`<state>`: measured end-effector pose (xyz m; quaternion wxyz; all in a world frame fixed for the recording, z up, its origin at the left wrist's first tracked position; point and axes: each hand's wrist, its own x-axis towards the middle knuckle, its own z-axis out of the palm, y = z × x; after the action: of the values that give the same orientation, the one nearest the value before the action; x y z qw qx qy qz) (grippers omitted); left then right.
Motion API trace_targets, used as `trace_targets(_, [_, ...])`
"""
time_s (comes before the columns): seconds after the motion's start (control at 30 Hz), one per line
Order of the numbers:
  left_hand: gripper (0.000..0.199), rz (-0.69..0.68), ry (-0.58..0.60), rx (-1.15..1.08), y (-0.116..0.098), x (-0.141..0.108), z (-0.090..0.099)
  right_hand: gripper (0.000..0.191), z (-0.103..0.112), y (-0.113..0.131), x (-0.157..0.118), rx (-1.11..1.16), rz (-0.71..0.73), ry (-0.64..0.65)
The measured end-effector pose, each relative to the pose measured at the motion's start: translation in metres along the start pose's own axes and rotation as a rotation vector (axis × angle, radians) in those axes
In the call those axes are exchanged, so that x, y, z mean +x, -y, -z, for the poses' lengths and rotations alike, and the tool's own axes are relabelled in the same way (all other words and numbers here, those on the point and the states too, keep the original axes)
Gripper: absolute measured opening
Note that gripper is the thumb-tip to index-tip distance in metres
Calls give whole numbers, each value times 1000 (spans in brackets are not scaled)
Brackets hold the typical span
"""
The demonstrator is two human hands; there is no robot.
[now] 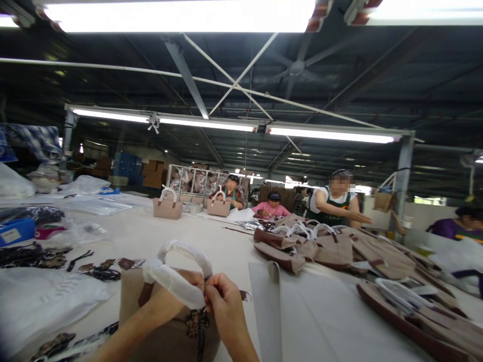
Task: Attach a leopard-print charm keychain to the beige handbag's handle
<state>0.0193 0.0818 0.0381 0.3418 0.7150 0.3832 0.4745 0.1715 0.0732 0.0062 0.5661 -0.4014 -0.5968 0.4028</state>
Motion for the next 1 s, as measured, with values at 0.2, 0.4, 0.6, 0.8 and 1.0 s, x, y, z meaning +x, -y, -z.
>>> trace_targets(0.2, [17, -32, 85, 121, 9, 1, -1, 31, 1, -5, -1, 51, -26, -23])
trace_targets(0.4, [19, -52, 122, 115, 15, 4, 0, 31, 2, -9, 0, 101, -36, 5])
trace_targets(0.6, [19, -61, 120, 77, 8, 3, -1, 29, 5, -13, 2, 108, -35, 45])
trace_targets(0.8, [17, -54, 73, 102, -4, -1, -2, 28, 4, -10, 2, 54, -7, 13])
trace_targets(1.0, [22, -45, 14, 120, 14, -4, -9, 27, -4, -10, 0, 6, 31, -51])
